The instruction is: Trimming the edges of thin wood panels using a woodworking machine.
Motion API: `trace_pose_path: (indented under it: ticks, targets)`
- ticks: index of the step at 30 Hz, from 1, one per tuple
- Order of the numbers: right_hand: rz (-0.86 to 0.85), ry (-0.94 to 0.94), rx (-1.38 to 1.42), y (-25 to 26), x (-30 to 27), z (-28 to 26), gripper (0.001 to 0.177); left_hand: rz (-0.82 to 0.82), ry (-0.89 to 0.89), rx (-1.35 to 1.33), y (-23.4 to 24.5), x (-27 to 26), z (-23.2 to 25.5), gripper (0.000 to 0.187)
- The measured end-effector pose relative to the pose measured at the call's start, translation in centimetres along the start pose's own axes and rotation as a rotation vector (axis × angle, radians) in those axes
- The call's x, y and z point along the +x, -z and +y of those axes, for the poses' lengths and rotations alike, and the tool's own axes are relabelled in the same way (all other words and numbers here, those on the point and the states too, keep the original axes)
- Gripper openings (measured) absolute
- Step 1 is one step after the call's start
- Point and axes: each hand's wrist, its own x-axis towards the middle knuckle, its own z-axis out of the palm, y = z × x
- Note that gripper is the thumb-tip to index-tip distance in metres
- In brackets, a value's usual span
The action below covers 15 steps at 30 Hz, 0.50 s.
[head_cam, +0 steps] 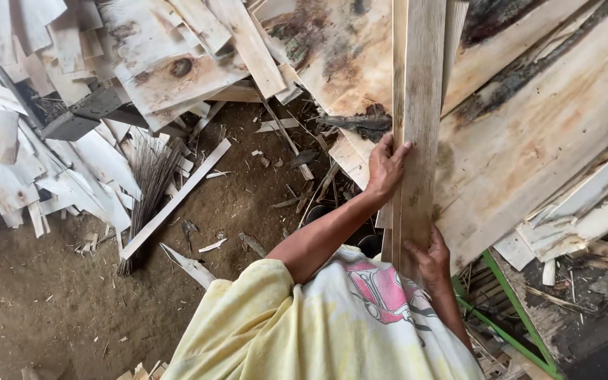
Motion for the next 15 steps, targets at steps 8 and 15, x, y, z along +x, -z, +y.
trace_pose_path:
  ticks: [8,15]
  targets:
    - [-0.345,0.253,-0.332,-16.3,10.3,-17.1,0.076,0.191,-0.222,0.171,12.2,11.1,19.0,0.040]
    - [-0.529,0.442,-0.500,-36.8,20.3,-24.5,0.046,0.312,-0.546,0.427,26.5,10.4,26.8,0.057]
